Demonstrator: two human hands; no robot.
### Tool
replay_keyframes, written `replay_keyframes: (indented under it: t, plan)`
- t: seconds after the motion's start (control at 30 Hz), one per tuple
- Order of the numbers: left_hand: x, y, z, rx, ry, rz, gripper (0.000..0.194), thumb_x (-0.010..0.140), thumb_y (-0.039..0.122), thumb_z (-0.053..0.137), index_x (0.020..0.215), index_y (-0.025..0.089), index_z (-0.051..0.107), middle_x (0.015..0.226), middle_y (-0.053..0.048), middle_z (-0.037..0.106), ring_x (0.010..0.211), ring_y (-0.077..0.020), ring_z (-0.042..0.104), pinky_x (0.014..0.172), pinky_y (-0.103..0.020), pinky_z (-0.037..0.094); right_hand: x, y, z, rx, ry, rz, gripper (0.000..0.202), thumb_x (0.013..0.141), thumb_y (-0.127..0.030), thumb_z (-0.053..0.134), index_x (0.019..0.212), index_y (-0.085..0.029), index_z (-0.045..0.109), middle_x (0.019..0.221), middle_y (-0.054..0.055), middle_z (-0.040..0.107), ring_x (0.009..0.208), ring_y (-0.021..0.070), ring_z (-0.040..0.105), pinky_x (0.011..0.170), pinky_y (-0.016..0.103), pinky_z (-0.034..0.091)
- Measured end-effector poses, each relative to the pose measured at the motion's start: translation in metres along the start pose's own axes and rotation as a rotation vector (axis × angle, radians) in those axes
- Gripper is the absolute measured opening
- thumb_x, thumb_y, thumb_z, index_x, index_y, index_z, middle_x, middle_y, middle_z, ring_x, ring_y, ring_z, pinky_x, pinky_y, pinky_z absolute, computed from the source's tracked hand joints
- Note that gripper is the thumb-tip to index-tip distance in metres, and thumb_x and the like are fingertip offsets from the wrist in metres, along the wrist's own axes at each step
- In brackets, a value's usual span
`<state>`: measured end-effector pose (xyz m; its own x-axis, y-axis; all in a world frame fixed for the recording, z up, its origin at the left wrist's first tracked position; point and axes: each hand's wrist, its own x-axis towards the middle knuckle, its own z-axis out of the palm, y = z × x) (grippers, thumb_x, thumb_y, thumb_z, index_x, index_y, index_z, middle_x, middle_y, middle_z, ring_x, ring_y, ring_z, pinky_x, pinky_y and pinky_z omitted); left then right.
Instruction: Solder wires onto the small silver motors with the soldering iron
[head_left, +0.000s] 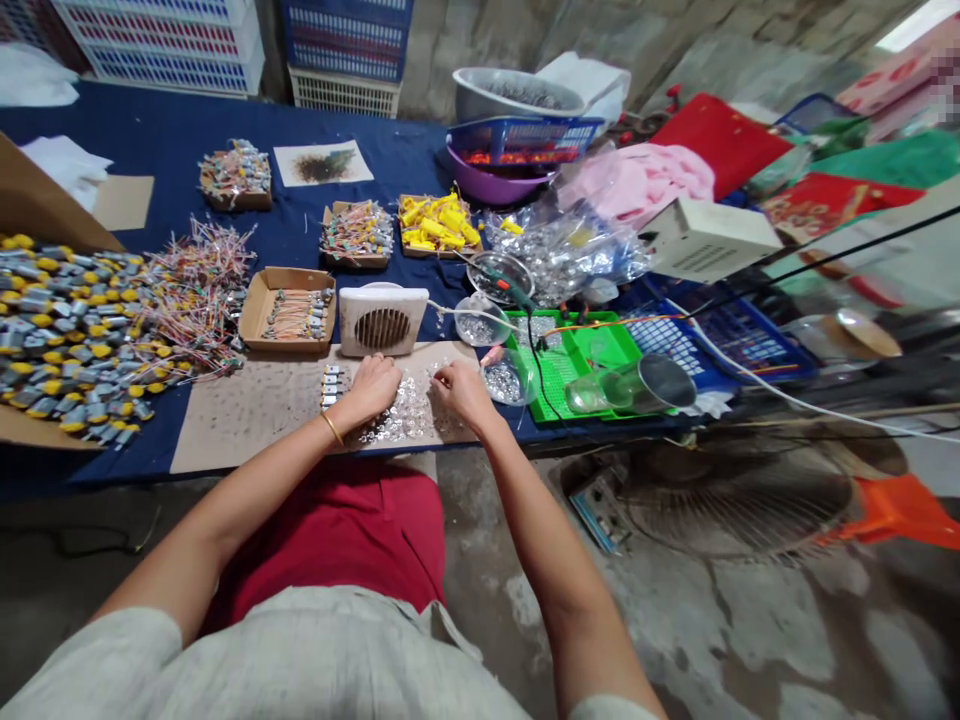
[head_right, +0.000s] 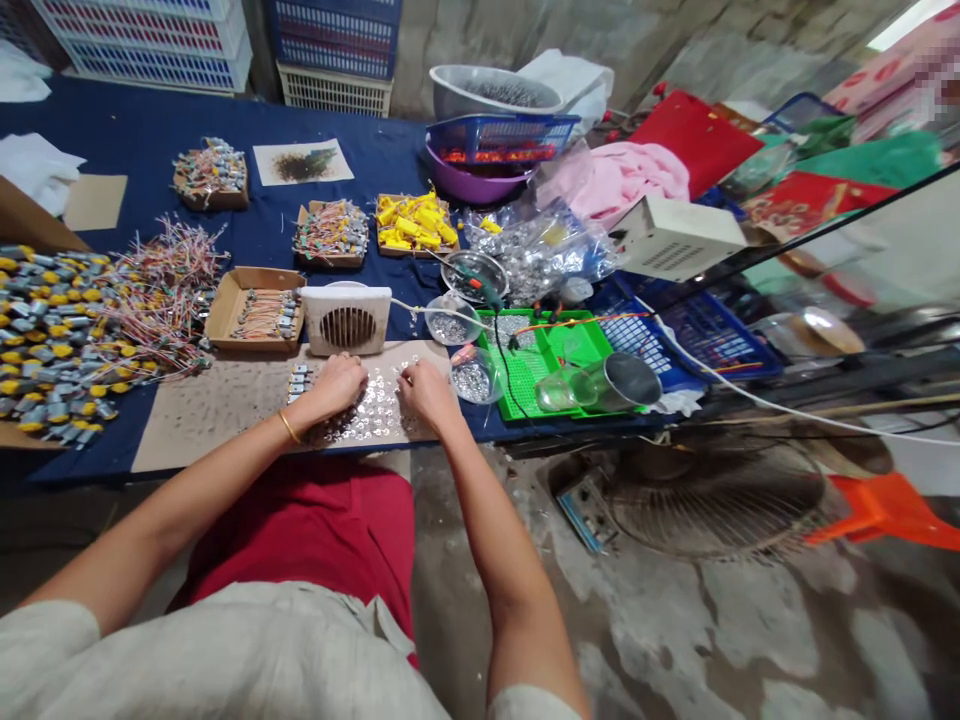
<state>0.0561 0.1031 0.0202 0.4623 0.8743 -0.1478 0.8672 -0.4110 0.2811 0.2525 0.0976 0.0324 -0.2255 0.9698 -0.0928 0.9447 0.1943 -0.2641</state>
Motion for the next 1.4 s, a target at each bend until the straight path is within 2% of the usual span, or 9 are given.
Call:
replay_keyframes:
  t: [0.2,0.37,0.67,0.83,0.97,1.1,1.23,1.33,1.4]
  plan:
    - [0.004,0.0,-0.008,0.034,-0.025,0.017,0.034,0.091,0.012,0.037,0.1,0.011,0.07,0.104,-0.019,0.065,0.104,-0.0288,0.052,0.088,-0.04,0.037,-0.006,-0.012,0.001,0.04,-0.013,-0.013,0.021,0.095,-0.027,0.055,0.096,-0.015,0.073,0.097,0.01,0.065,0.09,0.0185,0.058,0.082,0.028,0.04]
    - [0.009,-0.001,-0.01,0.0,-0.056,0.018,0.03,0.089,0.009,0.041,0.093,0.012,0.071,0.101,-0.017,0.066,0.105,-0.0275,0.052,0.091,-0.038,0.035,-0.01,-0.013,-0.001,0.057,-0.009,-0.017,0.021,0.095,-0.026,0.054,0.093,-0.015,0.072,0.096,0.01,0.064,0.09,0.0185,0.058,0.083,0.027,0.04]
    - [0.006,-0.01,-0.013,-0.088,-0.032,0.04,0.026,0.084,0.006,0.045,0.095,0.013,0.067,0.109,-0.017,0.063,0.111,-0.0286,0.05,0.098,-0.042,0.033,-0.016,-0.024,0.009,0.172,0.082,-0.018,0.018,0.093,-0.023,0.056,0.091,-0.016,0.072,0.093,0.009,0.064,0.09,0.0194,0.058,0.083,0.028,0.041]
    - [-0.005,-0.018,-0.019,-0.314,0.1,-0.04,0.022,0.094,0.024,0.045,0.094,0.015,0.066,0.102,-0.012,0.067,0.102,-0.0256,0.057,0.092,-0.038,0.04,-0.011,-0.043,0.017,0.329,0.172,-0.022,0.02,0.093,-0.024,0.055,0.1,-0.016,0.072,0.093,0.008,0.066,0.087,0.0177,0.059,0.082,0.027,0.044]
    - [-0.013,-0.017,-0.012,-0.561,0.166,-0.091,0.02,0.093,0.022,0.048,0.092,0.015,0.067,0.096,-0.007,0.07,0.094,-0.0196,0.062,0.087,-0.03,0.045,-0.004,-0.056,0.023,0.44,0.186,-0.037,0.021,0.091,-0.028,0.055,0.095,-0.015,0.072,0.085,0.005,0.068,0.078,0.0158,0.06,0.075,0.025,0.047]
    - [-0.019,-0.014,-0.009,-0.659,0.164,-0.108,0.022,0.093,0.023,0.049,0.094,0.015,0.069,0.098,-0.006,0.072,0.093,-0.0181,0.063,0.086,-0.027,0.047,-0.001,-0.056,0.026,0.475,0.181,-0.007,0.023,0.089,-0.028,0.052,0.089,-0.013,0.07,0.082,0.005,0.069,0.075,0.0157,0.061,0.071,0.025,0.048]
    - [-0.04,-0.019,-0.01,-0.613,0.225,-0.128,0.025,0.094,0.021,0.047,0.1,0.015,0.07,0.106,-0.008,0.072,0.102,-0.0199,0.063,0.094,-0.03,0.045,-0.012,-0.04,0.027,0.435,0.157,0.034,0.019,0.085,-0.023,0.051,0.084,-0.015,0.069,0.082,0.004,0.068,0.077,0.0158,0.061,0.072,0.026,0.047]
    - [-0.069,-0.026,-0.003,-0.591,0.246,-0.145,0.023,0.094,0.024,0.049,0.099,0.017,0.07,0.103,-0.007,0.072,0.101,-0.0204,0.063,0.093,-0.032,0.044,-0.03,-0.028,0.032,0.361,0.12,0.06,0.015,0.083,-0.021,0.054,0.077,-0.016,0.067,0.078,0.003,0.064,0.074,0.0152,0.058,0.07,0.025,0.045]
    - [-0.089,-0.029,0.006,-0.584,0.22,-0.158,0.022,0.094,0.027,0.05,0.096,0.019,0.07,0.099,-0.006,0.072,0.098,-0.0205,0.063,0.092,-0.034,0.043,-0.042,-0.027,0.037,0.296,0.099,0.074,0.015,0.084,-0.02,0.054,0.075,-0.017,0.066,0.077,0.003,0.062,0.073,0.0151,0.057,0.07,0.025,0.044]
